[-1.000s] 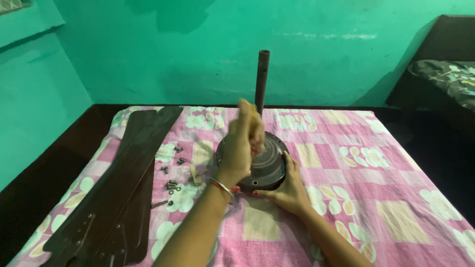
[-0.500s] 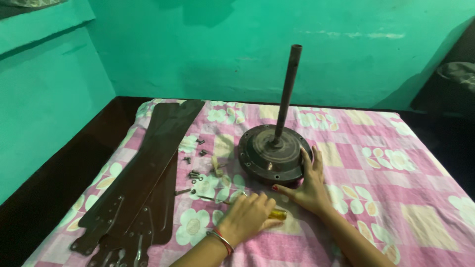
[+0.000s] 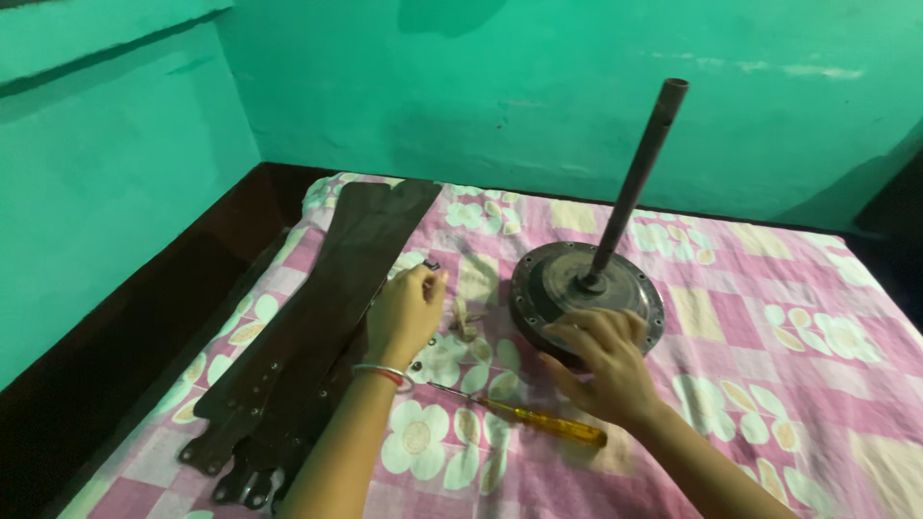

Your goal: The person assembles a ceiling fan motor housing on a bed. They place the motor casing and cover, insert a central rod, and secure the assembly with screws and washers using a screwdriver. Fan blades and hardware are laid out nearby.

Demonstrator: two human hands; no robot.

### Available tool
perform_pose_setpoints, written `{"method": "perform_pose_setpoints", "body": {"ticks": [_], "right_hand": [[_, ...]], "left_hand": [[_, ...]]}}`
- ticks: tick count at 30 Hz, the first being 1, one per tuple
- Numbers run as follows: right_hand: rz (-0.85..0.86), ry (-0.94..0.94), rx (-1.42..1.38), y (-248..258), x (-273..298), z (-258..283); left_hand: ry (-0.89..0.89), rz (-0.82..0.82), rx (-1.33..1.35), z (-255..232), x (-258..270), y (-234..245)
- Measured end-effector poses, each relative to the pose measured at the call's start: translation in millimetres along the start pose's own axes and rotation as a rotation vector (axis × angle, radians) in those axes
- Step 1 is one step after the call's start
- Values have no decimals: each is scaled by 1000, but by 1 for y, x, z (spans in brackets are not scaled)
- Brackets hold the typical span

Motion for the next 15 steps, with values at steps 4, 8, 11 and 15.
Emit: {"method": "perform_pose_setpoints", "body": {"ticks": [4, 8, 11, 15], "right_hand": [[98, 34, -232, -43, -44, 32], [179, 36, -338, -83, -77, 56], [382, -122, -337, -123, -82, 50], [578, -235, -184, -161, -79, 42]], "left_hand": [[35, -26, -61, 27, -8, -10], [64, -17, -74, 43, -2, -14], [85, -38, -57, 50, 0, -5], [126, -1, -43, 54, 3, -3]]}}
Point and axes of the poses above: each hand's wrist, its own x-axis away from the middle knuckle, its own y-axis out of the back of the hand, z = x × y, the point moved 10 cm from there along -x, towards the middle knuckle, and after that the axes turned 3 degrees about -x, right-handed, at the moved point
